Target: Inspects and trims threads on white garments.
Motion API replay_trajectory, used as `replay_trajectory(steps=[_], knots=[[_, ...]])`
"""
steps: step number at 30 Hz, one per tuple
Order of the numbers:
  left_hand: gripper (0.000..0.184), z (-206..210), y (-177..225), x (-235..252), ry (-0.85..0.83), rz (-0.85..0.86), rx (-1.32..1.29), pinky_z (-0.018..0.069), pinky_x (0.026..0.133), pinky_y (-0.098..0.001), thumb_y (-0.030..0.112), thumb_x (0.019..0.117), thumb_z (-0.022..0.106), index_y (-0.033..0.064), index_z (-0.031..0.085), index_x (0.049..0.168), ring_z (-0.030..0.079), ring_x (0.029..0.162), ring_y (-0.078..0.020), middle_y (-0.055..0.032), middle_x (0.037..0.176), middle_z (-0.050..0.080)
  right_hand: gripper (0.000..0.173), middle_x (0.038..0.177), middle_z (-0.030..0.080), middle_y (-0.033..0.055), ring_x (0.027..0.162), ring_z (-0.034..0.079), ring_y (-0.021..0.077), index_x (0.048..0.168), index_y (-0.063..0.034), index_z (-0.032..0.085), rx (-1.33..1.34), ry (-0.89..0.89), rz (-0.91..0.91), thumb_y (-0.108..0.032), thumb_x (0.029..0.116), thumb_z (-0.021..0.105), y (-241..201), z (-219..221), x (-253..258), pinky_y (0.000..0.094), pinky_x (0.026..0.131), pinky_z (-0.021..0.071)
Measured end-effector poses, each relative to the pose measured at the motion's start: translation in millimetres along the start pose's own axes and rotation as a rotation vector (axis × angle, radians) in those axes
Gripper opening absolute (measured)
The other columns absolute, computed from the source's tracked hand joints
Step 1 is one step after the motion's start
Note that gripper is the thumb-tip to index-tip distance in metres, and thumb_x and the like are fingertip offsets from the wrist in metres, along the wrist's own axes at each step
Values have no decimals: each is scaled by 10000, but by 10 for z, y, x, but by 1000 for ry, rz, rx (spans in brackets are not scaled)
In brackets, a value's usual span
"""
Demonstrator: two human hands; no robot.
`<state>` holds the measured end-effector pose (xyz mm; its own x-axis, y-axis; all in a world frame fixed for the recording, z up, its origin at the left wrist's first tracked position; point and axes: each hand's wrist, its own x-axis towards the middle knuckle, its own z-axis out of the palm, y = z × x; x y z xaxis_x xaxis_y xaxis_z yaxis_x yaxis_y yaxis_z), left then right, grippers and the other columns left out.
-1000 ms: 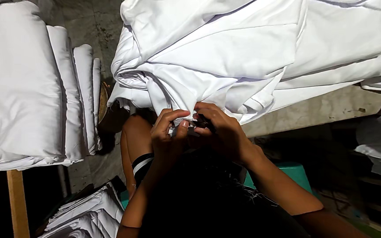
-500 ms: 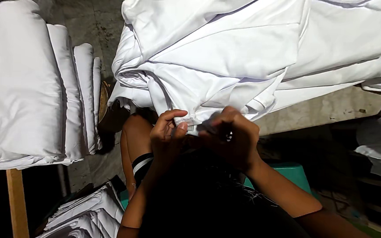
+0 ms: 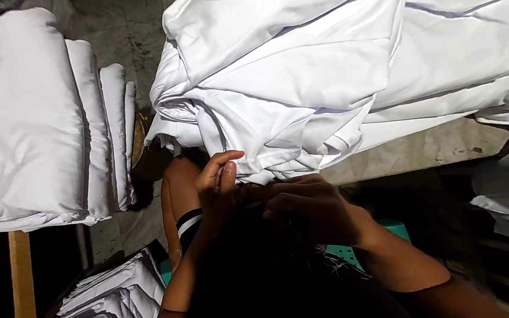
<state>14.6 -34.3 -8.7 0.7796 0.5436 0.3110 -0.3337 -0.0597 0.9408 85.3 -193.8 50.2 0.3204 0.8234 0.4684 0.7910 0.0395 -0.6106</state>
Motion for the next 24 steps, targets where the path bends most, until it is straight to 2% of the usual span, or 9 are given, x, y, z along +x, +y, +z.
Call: replay_trajectory(steps=[2,4,8,10,13,16,19,22,24], knots=[[214,-39,-25,21,60,140,218,517,842,-142,118,1024,525,12,709,1048,606,1021,20,1,1168,651,287,744,625,43,649,589,74,914,-76,691,-124,48,81,-338,1005,618,36,-233,29,196,569,466],[283,-55,33,98,104,301,393,495,929,-163,250,1048,530,22,696,1032,574,1110,-3,-39,1238,598,235,905,643,136,700,581,141,1032,-14,702,-386,152,151,-232,1000,622,167,-511,85,248,585,465],[320,150,318,232,-143,348,269,514,985,-238,267,1048,533,-22,667,1073,607,1178,-82,-103,1225,653,329,1355,551,294,708,643,469,1232,19,647,-671,38,450,-55,916,702,497,-883,249,612,509,465],[319,322,377,294,-269,36,-28,528,995,-284,90,986,542,-133,614,1202,629,1198,-138,-192,1299,641,206,1181,646,288,737,661,486,1119,57,657,-699,55,366,-15,927,634,602,-955,300,622,526,462],[428,464,401,480,-221,-497,-514,477,1068,-341,79,1021,396,-20,424,1436,575,1275,-150,-113,1441,541,241,922,671,293,732,648,407,1034,118,650,-677,231,215,-76,1027,506,512,-1132,491,532,622,494],[407,581,348,770,22,-519,-661,431,1112,-343,182,1081,403,68,348,1469,544,1284,-134,-51,1388,534,323,755,596,195,656,531,170,927,119,618,-641,387,178,-133,1068,473,468,-1243,784,312,629,427],[398,728,220,1221,187,-435,-813,435,1102,-394,70,1055,435,67,323,1437,539,1255,-209,-108,1349,506,329,747,531,17,657,429,-38,906,47,607,-516,382,229,-199,1069,461,508,-1332,1001,166,630,361],[165,627,245,1237,49,-476,-630,556,911,-349,160,1063,488,76,537,1197,665,983,-131,-38,1064,662,315,724,491,-13,630,417,16,883,-14,607,-519,212,380,-238,1056,468,494,-1479,986,250,607,356],[265,399,467,883,-138,-499,-336,599,827,-289,279,1079,497,135,532,1299,690,907,-55,26,1051,688,275,733,562,167,646,536,288,909,54,615,-574,169,502,-158,1037,495,395,-1508,878,510,597,389]])
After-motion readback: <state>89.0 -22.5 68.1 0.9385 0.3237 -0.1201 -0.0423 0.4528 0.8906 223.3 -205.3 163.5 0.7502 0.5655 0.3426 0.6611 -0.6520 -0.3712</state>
